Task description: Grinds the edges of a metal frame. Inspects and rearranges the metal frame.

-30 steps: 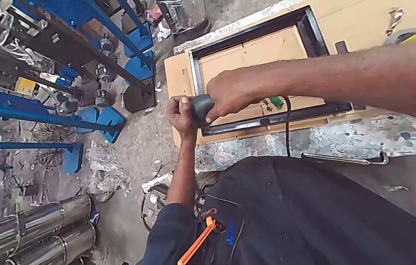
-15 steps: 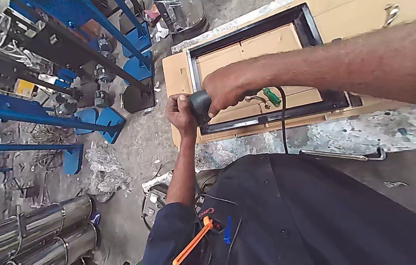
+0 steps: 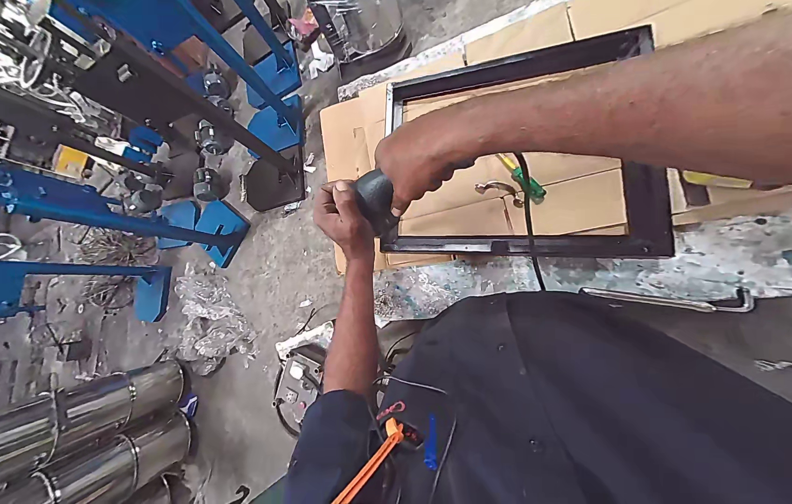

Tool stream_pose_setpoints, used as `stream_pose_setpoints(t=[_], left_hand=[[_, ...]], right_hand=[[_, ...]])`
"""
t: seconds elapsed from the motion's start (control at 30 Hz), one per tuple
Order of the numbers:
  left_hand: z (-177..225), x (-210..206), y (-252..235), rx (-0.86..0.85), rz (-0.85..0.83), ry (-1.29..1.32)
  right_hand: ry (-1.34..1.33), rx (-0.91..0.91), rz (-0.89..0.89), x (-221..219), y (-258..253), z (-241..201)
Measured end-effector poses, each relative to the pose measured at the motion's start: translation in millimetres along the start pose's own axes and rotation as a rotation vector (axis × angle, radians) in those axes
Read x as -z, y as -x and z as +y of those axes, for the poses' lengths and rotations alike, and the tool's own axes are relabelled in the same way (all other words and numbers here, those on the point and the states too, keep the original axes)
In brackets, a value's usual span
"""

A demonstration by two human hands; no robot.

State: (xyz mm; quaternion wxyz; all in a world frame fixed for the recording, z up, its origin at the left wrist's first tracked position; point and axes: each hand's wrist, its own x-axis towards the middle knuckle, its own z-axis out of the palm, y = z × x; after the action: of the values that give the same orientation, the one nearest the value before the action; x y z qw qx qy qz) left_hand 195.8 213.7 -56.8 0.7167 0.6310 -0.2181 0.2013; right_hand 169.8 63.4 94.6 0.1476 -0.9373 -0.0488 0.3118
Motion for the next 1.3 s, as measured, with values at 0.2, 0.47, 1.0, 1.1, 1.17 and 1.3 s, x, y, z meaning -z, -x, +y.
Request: stream_pose_setpoints(t=[0.2, 0.47, 1.0, 1.1, 1.17, 1.3], left_hand=[[-4, -1, -5, 0.01, -0.011, -0.004], [-8, 0, -5, -0.006, -0.004, 0.024], [-15, 2, -2, -0.008, -0.002, 0.072], [-15, 3, -3, -0.002, 0.015, 0.079], [-15, 3, -1, -0.007, 0.025, 0.063], [-15, 3, 0, -0.003, 0.011, 0.071]], right_hand=[[-0.023, 0.01, -0.012, 3, -8, 5], [-0.005, 0.033, 0.002, 3, -11, 6], [0.012, 0.097, 0.069, -8, -17, 9], [0.182, 0.231, 0.28, -16, -6, 12], [0.257, 0.288, 0.386, -23, -1, 14], [0.275, 0.28, 0.411, -26, 5, 13]])
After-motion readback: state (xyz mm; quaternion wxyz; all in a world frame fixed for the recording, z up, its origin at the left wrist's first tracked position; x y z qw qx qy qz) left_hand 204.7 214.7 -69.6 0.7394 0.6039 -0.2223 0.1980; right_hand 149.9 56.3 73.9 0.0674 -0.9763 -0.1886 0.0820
